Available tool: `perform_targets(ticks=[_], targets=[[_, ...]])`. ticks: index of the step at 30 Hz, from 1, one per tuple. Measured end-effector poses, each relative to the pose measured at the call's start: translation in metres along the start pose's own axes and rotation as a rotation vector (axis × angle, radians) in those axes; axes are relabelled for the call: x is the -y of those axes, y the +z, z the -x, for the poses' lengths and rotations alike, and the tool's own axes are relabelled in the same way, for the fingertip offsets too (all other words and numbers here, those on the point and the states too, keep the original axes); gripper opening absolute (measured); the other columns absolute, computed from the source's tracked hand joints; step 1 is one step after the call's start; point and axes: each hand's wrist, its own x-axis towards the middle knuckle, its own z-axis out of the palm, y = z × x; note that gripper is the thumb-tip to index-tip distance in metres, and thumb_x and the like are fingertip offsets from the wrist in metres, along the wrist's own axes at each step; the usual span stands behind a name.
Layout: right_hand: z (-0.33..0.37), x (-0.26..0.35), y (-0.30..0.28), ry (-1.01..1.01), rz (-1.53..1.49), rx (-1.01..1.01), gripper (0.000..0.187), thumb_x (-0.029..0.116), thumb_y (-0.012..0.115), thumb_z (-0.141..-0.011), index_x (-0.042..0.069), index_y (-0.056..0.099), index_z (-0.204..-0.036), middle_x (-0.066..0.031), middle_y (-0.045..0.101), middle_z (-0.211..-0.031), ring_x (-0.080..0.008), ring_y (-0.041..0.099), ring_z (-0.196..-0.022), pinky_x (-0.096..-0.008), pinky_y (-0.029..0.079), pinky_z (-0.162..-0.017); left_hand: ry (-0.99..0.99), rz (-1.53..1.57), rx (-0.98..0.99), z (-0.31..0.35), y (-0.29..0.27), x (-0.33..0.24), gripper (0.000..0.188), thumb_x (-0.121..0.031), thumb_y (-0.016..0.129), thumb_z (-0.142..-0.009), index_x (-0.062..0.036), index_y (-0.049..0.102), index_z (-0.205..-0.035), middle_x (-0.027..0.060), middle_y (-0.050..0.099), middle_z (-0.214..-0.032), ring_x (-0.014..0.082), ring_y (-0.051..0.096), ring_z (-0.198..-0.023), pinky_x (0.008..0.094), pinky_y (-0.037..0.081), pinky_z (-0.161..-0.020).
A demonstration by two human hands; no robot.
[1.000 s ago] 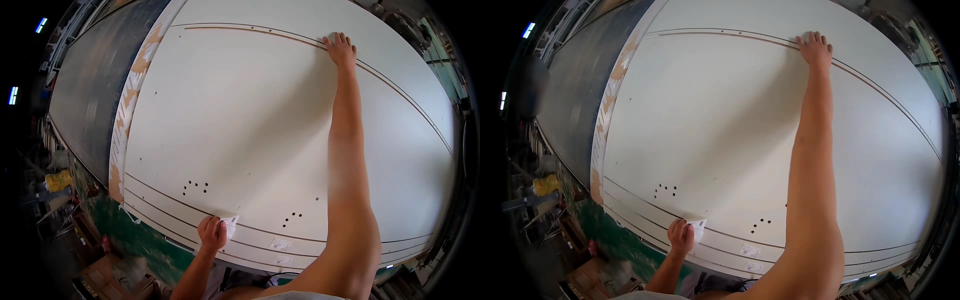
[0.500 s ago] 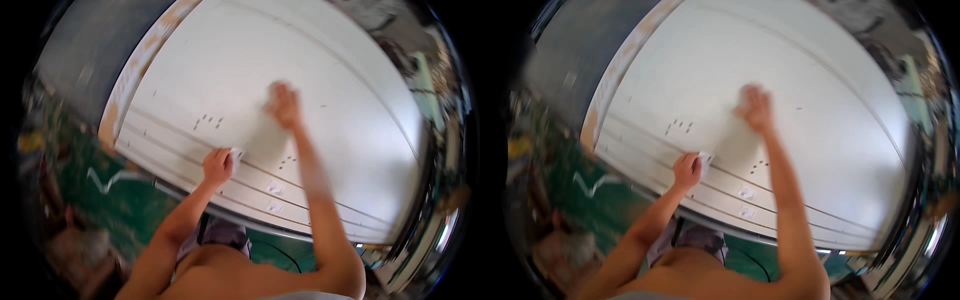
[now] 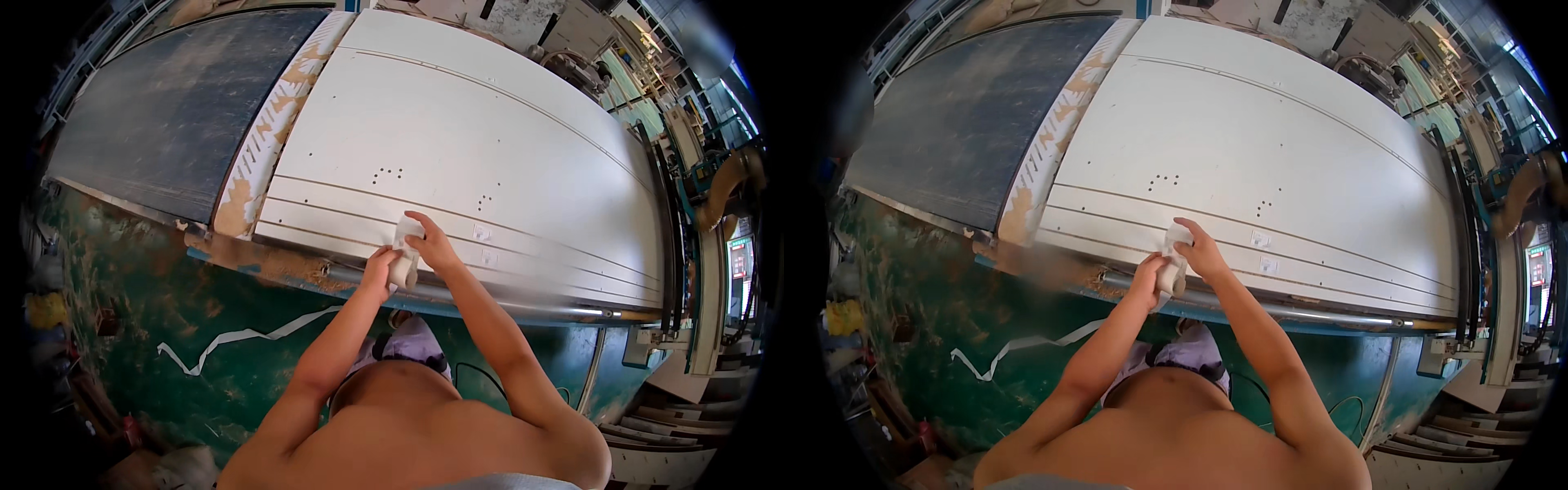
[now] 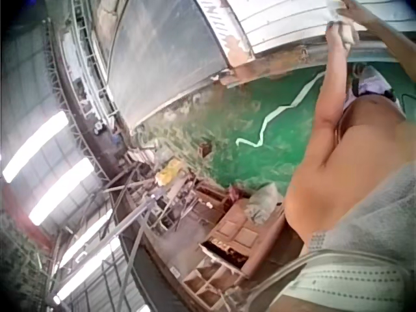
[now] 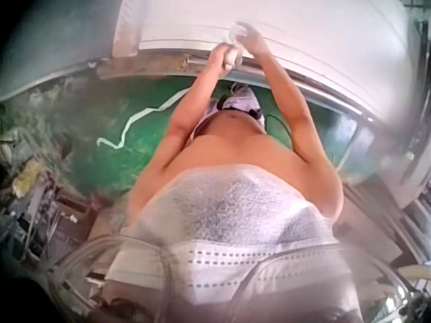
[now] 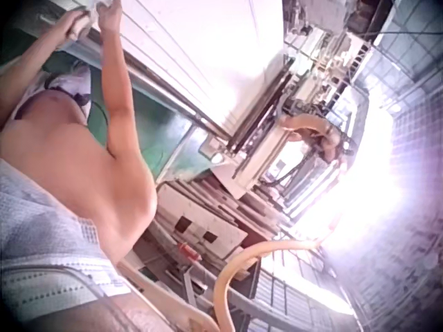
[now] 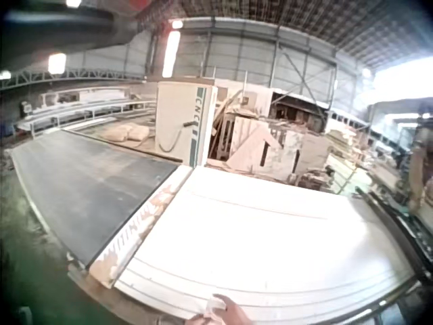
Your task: The person attaches barcode labels onto wooden boards on a cutting machine table, then lifts and transports the wooden panels and wood strips to stack them on the floor.
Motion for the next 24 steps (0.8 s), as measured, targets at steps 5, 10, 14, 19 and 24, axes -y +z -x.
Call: perform_targets(ticks=[5, 10, 14, 19, 24], targets=[[-0.006, 0.010, 0.016, -0.109, 0.495, -0.078, 0.042, 0.026, 0.067, -0.087, 0.011, 0.058, -0.125, -0.0176, 0.069, -0.089, -0.0322, 0.066, -0.083, -0.0416, 0.052, -0.075, 0.068, -0.086, -0.014, 0.021, -0.051, 0.012, 0.021, -0.008, 0.056, -0.081, -0.0024, 0.063, -0.101, 0.0092, 0.066, -0.093, 0.0226, 0.065, -0.083, 0.0349, 0.053, -0.074], [0.000, 0.000, -0.002, -0.344, 0.841, -0.022, 0.039, 0.036, 0.063, -0.088, 0.009, 0.062, -0.116, -0.0169, 0.067, -0.087, -0.0352, 0.065, -0.084, -0.0448, 0.052, -0.074, 0.139, -0.231, -0.316, 0.019, -0.080, 0.039, 0.025, 0.000, 0.053, -0.082, -0.0005, 0.064, -0.105, 0.0095, 0.067, -0.093, 0.0219, 0.065, -0.084, 0.0342, 0.053, -0.075], [0.018, -0.050, -0.018, -0.691, 0.889, 0.137, 0.035, 0.031, 0.066, -0.085, 0.009, 0.063, -0.113, -0.0127, 0.064, -0.097, -0.0322, 0.061, -0.093, -0.0433, 0.049, -0.081, 0.129, -0.164, -0.374, 0.017, -0.076, 0.068, 0.038, 0.001, 0.053, -0.082, 0.0007, 0.060, -0.119, 0.0115, 0.066, -0.107, 0.0226, 0.064, -0.100, 0.0344, 0.051, -0.085], [0.029, -0.073, -0.051, -0.762, 0.728, 0.082, 0.033, 0.025, 0.068, -0.081, 0.010, 0.065, -0.111, -0.0129, 0.061, -0.108, -0.0332, 0.056, -0.103, -0.0441, 0.045, -0.086, 0.276, -0.203, -0.544, 0.001, -0.030, 0.059, 0.042, -0.001, 0.054, -0.078, 0.0018, 0.060, -0.119, 0.0110, 0.066, -0.106, 0.0227, 0.064, -0.094, 0.0335, 0.050, -0.081], [0.049, -0.100, -0.118, -0.811, 0.726, 0.089, 0.034, 0.018, 0.070, -0.078, 0.008, 0.065, -0.110, -0.0100, 0.059, -0.111, -0.0317, 0.055, -0.106, -0.0442, 0.044, -0.088, 0.297, -0.228, -0.654, -0.006, -0.006, 0.059, 0.023, -0.001, 0.058, -0.075, 0.0012, 0.063, -0.097, 0.0080, 0.062, -0.085, 0.0182, 0.057, -0.075, 0.0345, 0.044, -0.065]])
